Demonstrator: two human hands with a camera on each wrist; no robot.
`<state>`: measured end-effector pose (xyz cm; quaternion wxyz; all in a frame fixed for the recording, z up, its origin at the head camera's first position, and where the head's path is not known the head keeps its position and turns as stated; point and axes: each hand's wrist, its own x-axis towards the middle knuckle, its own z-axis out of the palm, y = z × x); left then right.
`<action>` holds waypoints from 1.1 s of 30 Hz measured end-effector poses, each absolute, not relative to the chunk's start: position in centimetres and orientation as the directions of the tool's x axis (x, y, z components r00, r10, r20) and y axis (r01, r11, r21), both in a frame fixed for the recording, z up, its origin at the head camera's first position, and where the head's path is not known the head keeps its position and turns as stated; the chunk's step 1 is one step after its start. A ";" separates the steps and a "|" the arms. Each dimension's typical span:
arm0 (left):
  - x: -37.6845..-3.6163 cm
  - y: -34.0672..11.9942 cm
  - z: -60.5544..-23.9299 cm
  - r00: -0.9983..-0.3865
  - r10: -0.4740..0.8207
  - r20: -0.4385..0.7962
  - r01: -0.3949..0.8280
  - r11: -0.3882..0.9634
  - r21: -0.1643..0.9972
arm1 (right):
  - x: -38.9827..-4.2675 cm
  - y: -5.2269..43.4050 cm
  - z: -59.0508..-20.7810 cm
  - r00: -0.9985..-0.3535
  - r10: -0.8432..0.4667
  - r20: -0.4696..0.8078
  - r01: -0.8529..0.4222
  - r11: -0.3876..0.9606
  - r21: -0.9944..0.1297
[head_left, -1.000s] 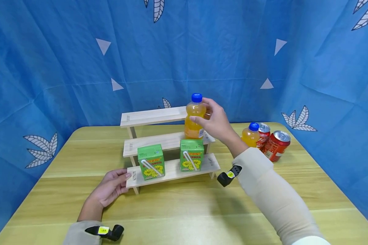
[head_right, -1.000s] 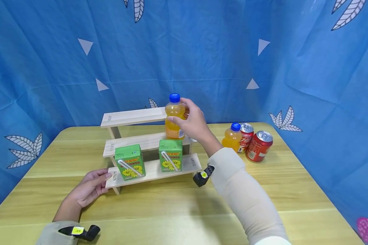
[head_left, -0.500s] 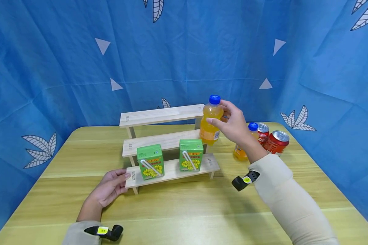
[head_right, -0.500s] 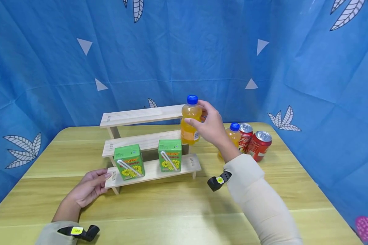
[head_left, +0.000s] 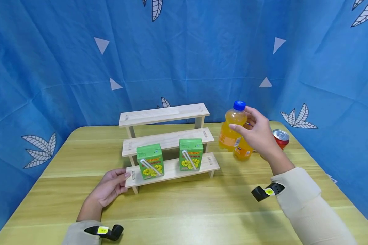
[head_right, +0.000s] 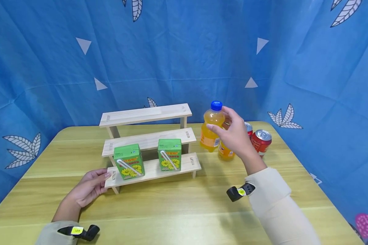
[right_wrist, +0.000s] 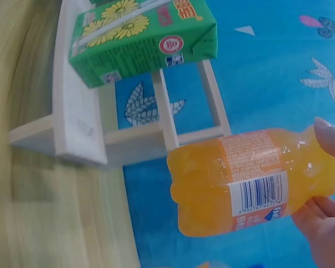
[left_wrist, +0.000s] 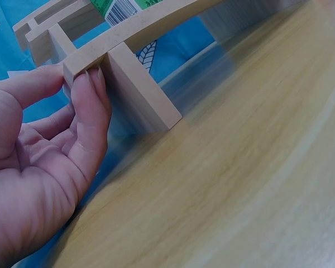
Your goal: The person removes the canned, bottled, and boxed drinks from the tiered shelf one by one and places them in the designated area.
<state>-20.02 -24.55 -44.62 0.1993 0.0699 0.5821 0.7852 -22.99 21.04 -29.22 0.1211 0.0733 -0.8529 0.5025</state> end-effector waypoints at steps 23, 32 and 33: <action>-19.9 -24.4 -44.4 -0.911 0.391 -0.129 -0.243 -0.259 0.935 | -19.4 26.9 -34.3 -0.963 0.111 0.244 -0.150 0.532 -0.834; -19.9 -24.5 -44.5 -0.914 0.384 -0.128 -0.239 -0.258 0.936 | -19.1 28.6 -36.4 -0.938 0.251 0.239 -0.065 0.548 -0.834; -19.9 -24.5 -44.5 -0.915 0.383 -0.129 -0.240 -0.258 0.936 | -19.1 28.8 -36.6 -0.934 0.264 0.239 -0.058 0.550 -0.833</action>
